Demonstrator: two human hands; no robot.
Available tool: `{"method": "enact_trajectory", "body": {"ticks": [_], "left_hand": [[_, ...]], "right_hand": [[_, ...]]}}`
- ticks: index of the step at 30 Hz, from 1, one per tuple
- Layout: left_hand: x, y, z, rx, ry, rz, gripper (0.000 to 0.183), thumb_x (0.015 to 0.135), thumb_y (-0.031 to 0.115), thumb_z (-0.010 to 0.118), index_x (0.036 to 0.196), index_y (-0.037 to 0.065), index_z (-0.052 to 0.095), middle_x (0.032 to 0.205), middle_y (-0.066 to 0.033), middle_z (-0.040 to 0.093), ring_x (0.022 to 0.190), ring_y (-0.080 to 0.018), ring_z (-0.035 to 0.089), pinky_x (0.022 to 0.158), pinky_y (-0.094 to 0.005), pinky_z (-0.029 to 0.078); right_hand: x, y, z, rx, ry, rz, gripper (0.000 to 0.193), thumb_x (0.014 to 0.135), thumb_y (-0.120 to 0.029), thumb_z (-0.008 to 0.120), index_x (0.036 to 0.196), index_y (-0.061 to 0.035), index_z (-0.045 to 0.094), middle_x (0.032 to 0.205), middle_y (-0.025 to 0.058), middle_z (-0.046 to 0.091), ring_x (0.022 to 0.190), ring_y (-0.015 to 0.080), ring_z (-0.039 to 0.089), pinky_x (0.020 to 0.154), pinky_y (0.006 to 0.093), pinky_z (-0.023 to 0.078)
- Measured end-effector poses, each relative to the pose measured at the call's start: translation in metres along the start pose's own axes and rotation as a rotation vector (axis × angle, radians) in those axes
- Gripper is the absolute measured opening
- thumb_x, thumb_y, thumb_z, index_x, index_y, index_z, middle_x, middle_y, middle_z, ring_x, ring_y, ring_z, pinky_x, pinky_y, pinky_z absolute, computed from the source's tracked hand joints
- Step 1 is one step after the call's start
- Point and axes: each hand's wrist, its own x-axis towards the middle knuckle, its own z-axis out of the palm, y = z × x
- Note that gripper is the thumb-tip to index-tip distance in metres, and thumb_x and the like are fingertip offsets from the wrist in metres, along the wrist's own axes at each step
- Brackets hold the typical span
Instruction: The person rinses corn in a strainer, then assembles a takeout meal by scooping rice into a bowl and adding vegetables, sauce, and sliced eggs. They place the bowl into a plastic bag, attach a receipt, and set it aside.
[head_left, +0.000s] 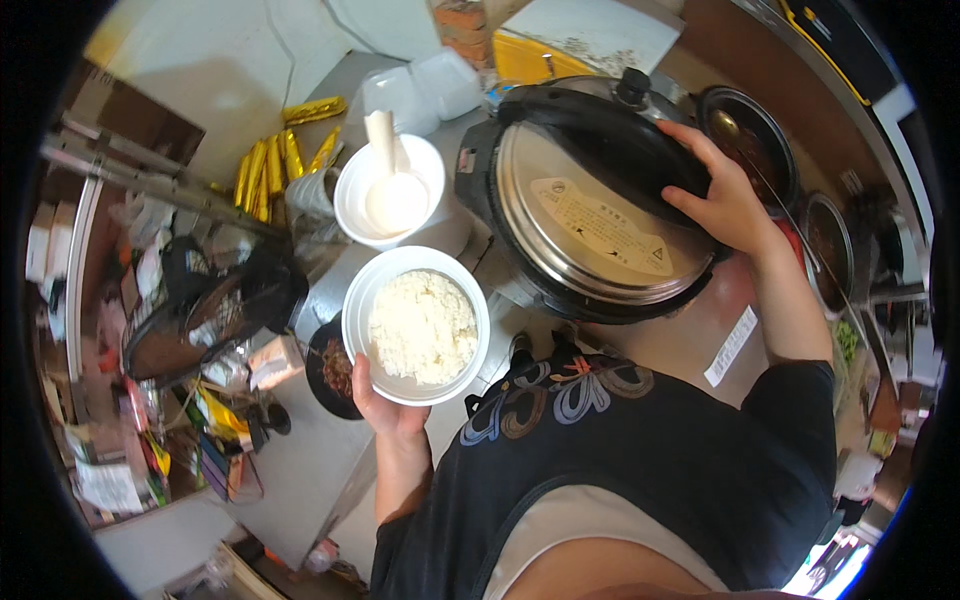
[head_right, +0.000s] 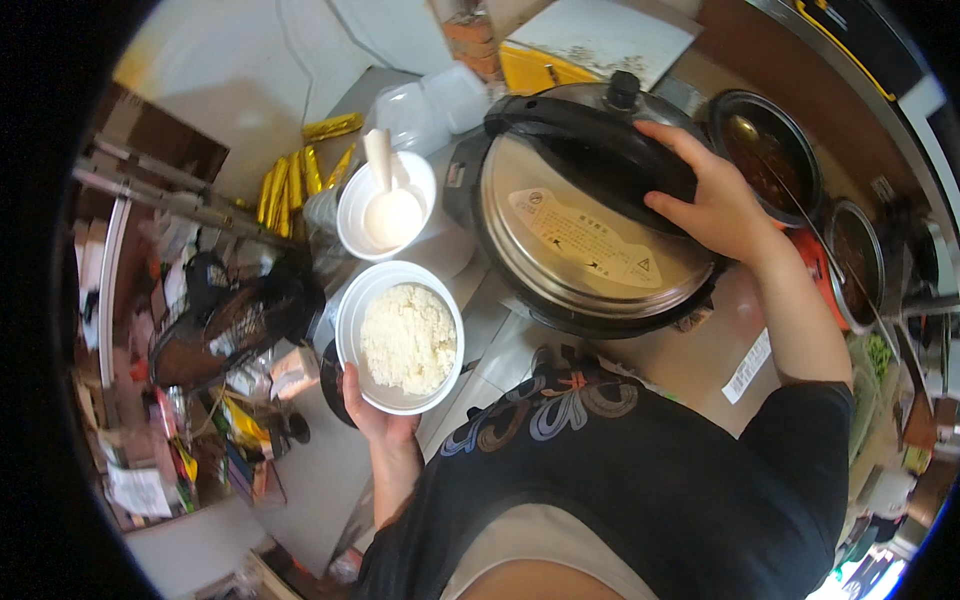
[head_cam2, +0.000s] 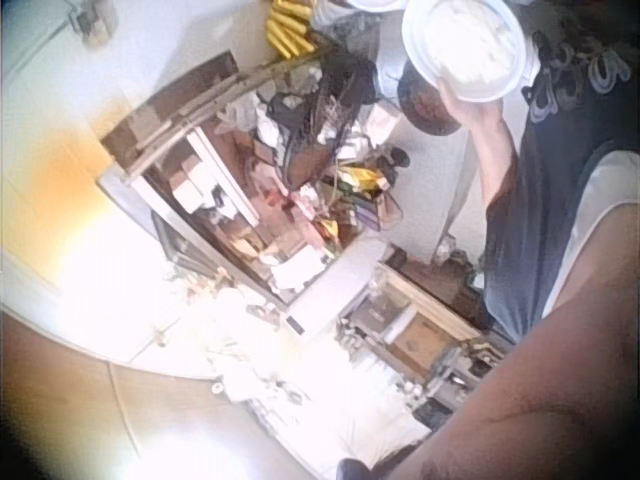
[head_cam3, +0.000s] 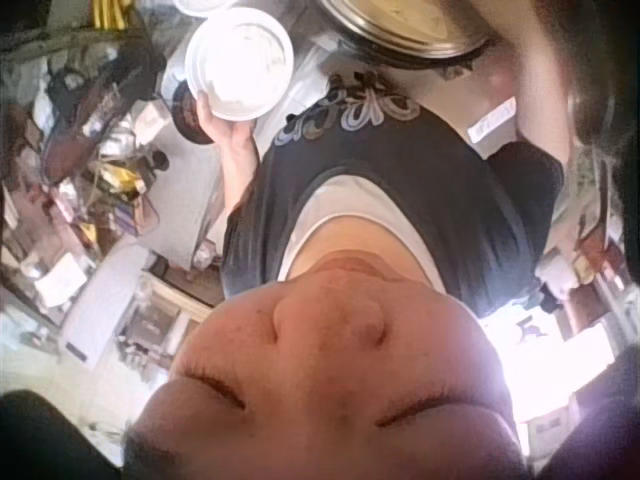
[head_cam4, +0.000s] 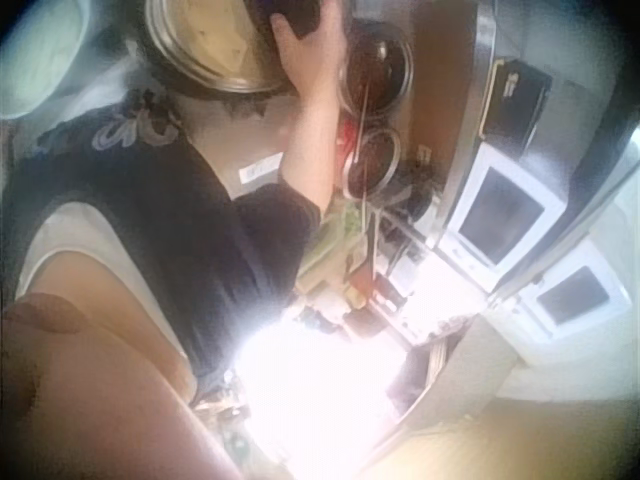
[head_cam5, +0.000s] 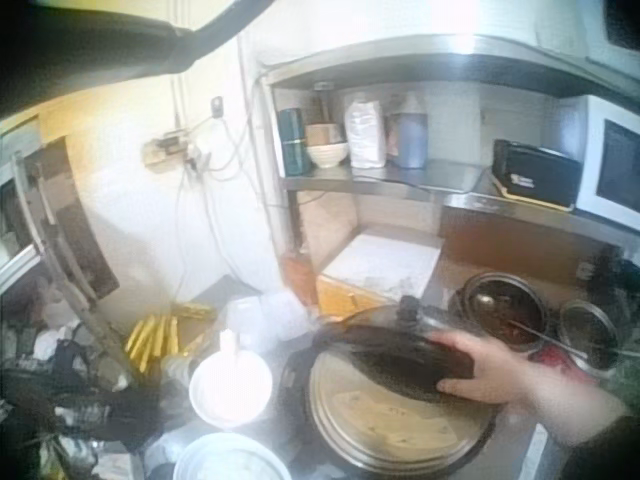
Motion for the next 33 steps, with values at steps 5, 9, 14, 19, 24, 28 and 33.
{"method": "enact_trajectory", "body": {"ticks": [5, 9, 14, 19, 24, 28, 33], "left_hand": [[0.005, -0.006, 0.005, 0.144, -0.106, -0.083, 0.071, 0.086, 0.047, 0.050, 0.141, 0.006, 0.032, 0.143, -0.0155, 0.037, 0.129, -0.0338, 0.039, 0.106, -0.0489, 0.033], [-0.008, -0.029, 0.030, 0.599, -0.241, 0.007, 0.072, 0.087, 0.054, 0.046, 0.143, 0.010, 0.030, 0.145, -0.0132, 0.034, 0.130, -0.0327, 0.037, 0.108, -0.0498, 0.031], [-0.028, -0.045, 0.071, 0.838, -0.925, 0.307, 0.079, 0.084, 0.039, 0.062, 0.145, 0.017, 0.016, 0.145, -0.0183, 0.028, 0.129, -0.0348, 0.036, 0.105, -0.0498, 0.035], [-0.061, -0.058, 0.104, 0.827, -0.828, -0.067, 0.075, 0.088, 0.050, 0.049, 0.145, 0.010, 0.022, 0.144, -0.0164, 0.033, 0.128, -0.0326, 0.040, 0.105, -0.0510, 0.034], [-0.133, -0.184, 0.137, 0.358, -0.483, -0.663, 0.071, 0.086, 0.048, 0.047, 0.142, 0.007, 0.031, 0.141, -0.0166, 0.040, 0.127, -0.0351, 0.041, 0.105, -0.0517, 0.034], [-0.190, -0.270, 0.158, 0.382, -0.345, -0.838, 0.066, 0.089, 0.043, 0.045, 0.140, 0.004, 0.033, 0.140, -0.0174, 0.040, 0.127, -0.0345, 0.041, 0.107, -0.0506, 0.032], [-0.239, -0.327, 0.187, 0.446, -0.346, -0.874, 0.058, 0.092, 0.038, 0.040, 0.138, 0.002, 0.036, 0.138, -0.0174, 0.044, 0.126, -0.0339, 0.043, 0.106, -0.0492, 0.033]], "right_hand": [[-0.044, -0.006, 0.004, -0.310, 0.269, -0.121, 0.061, 0.072, -0.017, 0.072, 0.129, -0.0065, 0.052, 0.126, 0.0144, 0.049, 0.118, 0.0320, 0.044, 0.101, 0.0386, 0.033], [-0.119, -0.003, 0.007, -0.278, 0.366, -0.338, 0.032, 0.072, -0.016, 0.073, 0.102, -0.0096, 0.065, 0.095, 0.0067, 0.063, 0.087, 0.0275, 0.059, 0.076, 0.0390, 0.047], [-0.238, -0.003, -0.015, -0.364, 0.541, 0.026, 0.018, 0.078, -0.015, 0.068, 0.094, -0.0088, 0.067, 0.090, 0.0070, 0.064, 0.084, 0.0260, 0.059, 0.073, 0.0369, 0.049], [-0.383, 0.029, -0.054, -0.610, 0.614, 0.589, 0.018, 0.080, -0.011, 0.062, 0.097, -0.0067, 0.066, 0.098, 0.0126, 0.062, 0.095, 0.0293, 0.059, 0.083, 0.0379, 0.048], [-0.569, 0.084, -0.109, -0.875, 0.118, 1.506, 0.056, 0.082, -0.008, 0.052, 0.136, -0.0181, 0.042, 0.105, 0.0138, 0.060, 0.101, 0.0272, 0.058, 0.088, 0.0416, 0.044], [-0.643, 0.113, -0.132, -0.425, -0.043, 1.593, 0.069, 0.080, -0.001, 0.048, 0.144, -0.0202, 0.029, 0.099, 0.0167, 0.063, 0.090, 0.0295, 0.063, 0.080, 0.0412, 0.048], [-0.648, 0.113, -0.160, -0.554, -0.071, 1.383, 0.070, 0.081, -0.003, 0.048, 0.145, -0.0179, 0.026, 0.092, 0.0135, 0.066, 0.082, 0.0301, 0.065, 0.066, 0.0406, 0.052]]}}
